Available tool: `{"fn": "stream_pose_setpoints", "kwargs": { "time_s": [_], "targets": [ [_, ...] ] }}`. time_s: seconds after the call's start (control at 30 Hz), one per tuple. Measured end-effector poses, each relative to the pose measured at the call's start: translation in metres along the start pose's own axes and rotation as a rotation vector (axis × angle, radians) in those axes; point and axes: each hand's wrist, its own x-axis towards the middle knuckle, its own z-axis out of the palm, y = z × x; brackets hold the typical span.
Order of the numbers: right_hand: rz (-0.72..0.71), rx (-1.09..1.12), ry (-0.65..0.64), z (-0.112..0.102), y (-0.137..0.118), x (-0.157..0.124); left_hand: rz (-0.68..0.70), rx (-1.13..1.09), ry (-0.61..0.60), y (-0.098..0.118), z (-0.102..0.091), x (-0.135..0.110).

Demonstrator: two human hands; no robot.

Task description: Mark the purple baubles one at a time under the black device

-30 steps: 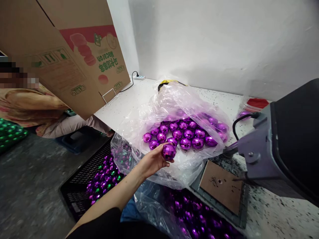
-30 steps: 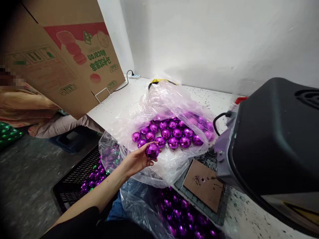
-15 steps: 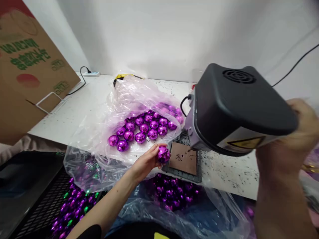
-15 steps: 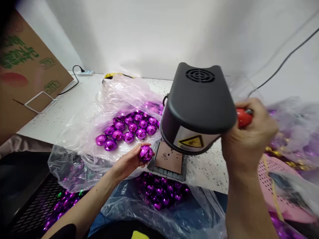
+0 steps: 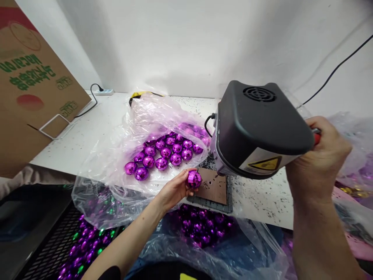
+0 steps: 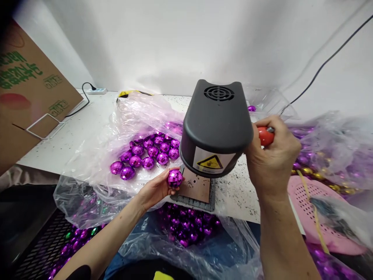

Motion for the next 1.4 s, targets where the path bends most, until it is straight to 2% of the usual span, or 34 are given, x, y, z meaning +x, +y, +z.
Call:
{"fn": "stream_pose_setpoints", "kwargs": {
  "time_s": [0.1, 0.2, 0.4, 0.5, 0.67, 0.83, 0.97, 1.1, 1.3, 1.4],
  "targets": [
    [-0.012, 0.002, 0.005, 0.001, 0.001, 0.000, 0.082, 0.170, 0.084, -0.002, 0.005, 0.001],
    [-0.010, 0.016, 0.004, 0.001, 0.001, -0.001, 0.198, 0.452, 0.159, -0.006, 0.014, 0.007],
    [-0.040, 0.039, -0.025, 0.000, -0.001, 0.001, 0.377, 0.957, 0.165, -0.020, 0.028, 0.028],
    [-0.036, 0.028, -0.029, 0.000, 0.000, 0.001, 0.466, 1.123, 0.172, -0.028, 0.028, 0.036],
    [-0.034, 0.024, -0.028, 0.001, 0.001, -0.001, 0.714, 1.375, 0.204, -0.041, 0.028, 0.043],
    [-0.041, 0.029, -0.010, 0.001, 0.001, -0.002, 0.752, 1.417, 0.291, -0.053, 0.032, 0.055],
    [-0.035, 0.034, -0.014, 0.000, -0.001, -0.003, 0.726, 1.391, 0.212, -0.056, 0.030, 0.059],
    [-0.037, 0.013, 0.006, -0.001, -0.002, -0.004, 0.641, 1.397, 0.130, -0.053, 0.029, 0.056],
    [-0.022, -0.015, 0.026, 0.001, -0.001, -0.005, 0.576, 1.338, 0.072, -0.048, 0.032, 0.053],
    [-0.066, -0.017, 0.047, 0.001, 0.000, -0.006, 0.563, 1.291, 0.066, -0.047, 0.033, 0.052]
  ]
}}
